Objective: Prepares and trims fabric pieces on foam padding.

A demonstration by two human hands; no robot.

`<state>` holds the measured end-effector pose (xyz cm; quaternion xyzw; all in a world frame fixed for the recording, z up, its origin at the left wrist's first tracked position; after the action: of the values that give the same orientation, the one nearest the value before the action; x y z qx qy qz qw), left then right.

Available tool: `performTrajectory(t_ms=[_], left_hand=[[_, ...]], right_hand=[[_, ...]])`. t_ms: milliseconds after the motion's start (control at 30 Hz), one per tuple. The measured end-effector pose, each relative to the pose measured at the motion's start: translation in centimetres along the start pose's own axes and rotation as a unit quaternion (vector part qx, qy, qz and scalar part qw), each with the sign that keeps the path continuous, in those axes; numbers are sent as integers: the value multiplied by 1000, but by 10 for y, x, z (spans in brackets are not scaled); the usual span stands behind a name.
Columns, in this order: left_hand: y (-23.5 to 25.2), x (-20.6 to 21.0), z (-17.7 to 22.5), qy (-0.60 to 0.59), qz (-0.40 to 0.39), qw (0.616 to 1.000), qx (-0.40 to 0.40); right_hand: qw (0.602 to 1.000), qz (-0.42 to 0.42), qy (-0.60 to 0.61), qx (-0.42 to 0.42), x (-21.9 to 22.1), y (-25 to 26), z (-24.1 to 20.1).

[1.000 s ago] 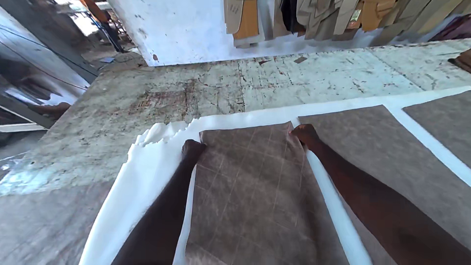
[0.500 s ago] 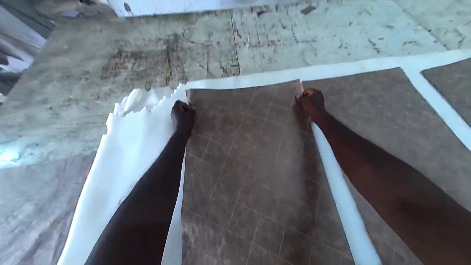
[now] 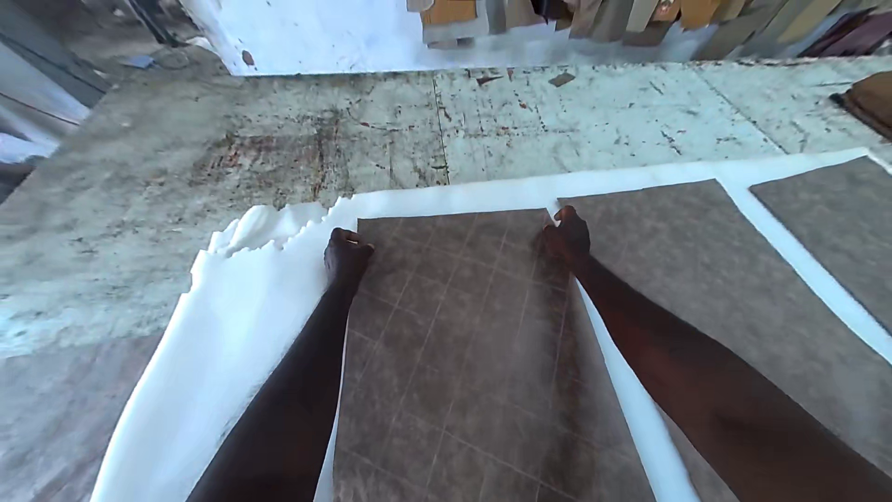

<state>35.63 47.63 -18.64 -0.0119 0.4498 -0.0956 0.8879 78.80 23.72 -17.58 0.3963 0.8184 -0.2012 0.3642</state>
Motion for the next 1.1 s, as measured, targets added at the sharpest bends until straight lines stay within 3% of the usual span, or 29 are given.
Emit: performTrajectory(t_ms=[33, 133, 200, 400, 533, 567, 633, 700, 767, 867, 933, 1000, 1100], left_hand=[[-3, -1, 2, 2, 3, 1000, 5], [-4, -1, 1, 2, 3, 1000, 12], [-3, 0, 0, -4, 0, 1000, 17], [-2, 2, -3, -19, -20, 999, 19], [-2, -3, 2, -66, -90, 993, 37], [-13, -6, 3, -68, -109, 991, 39], [-47, -16, 0, -34, -132, 989, 49], [-93, -25, -11, 0, -150, 987, 61], [-154, -34, -29, -2, -176, 983, 61], [-278, -47, -68, -46, -217, 975, 14], [-345, -48, -105, -65, -225, 972, -1], [-388, -49, -132, -66, -224, 972, -5], [-415, -55, -151, -15, -186, 982, -4]], right_hand=[[999, 14, -18, -38, 1, -8, -12], [958, 35, -82, -274, 21, -26, -51], [932, -8, -121, -341, 37, -32, -61], [957, -124, -129, -228, 43, -18, -58], [957, -190, -111, -190, 46, -1, -57], [949, -223, -109, -193, 45, -5, -59], [940, -195, -122, -251, 36, -26, -69], [921, -162, -101, -340, 34, -77, -80], [901, -179, -38, -392, 36, -170, -88], [882, -251, 27, -397, 38, -327, -76], [875, -266, 52, -402, 46, -402, -63], [866, -269, 48, -418, 59, -449, -57], [856, -277, -4, -437, 83, -489, -56]])
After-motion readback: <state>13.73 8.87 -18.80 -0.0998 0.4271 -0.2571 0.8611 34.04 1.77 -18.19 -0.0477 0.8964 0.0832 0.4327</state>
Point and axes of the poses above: each hand's wrist, its own y-axis towards the middle knuckle, its own x-axis out of the palm, z = x × y, the point moved 9 cm from there along y, towards the middle knuckle, and after that the axes turned 9 degrees about y, right-handed, at the moved point
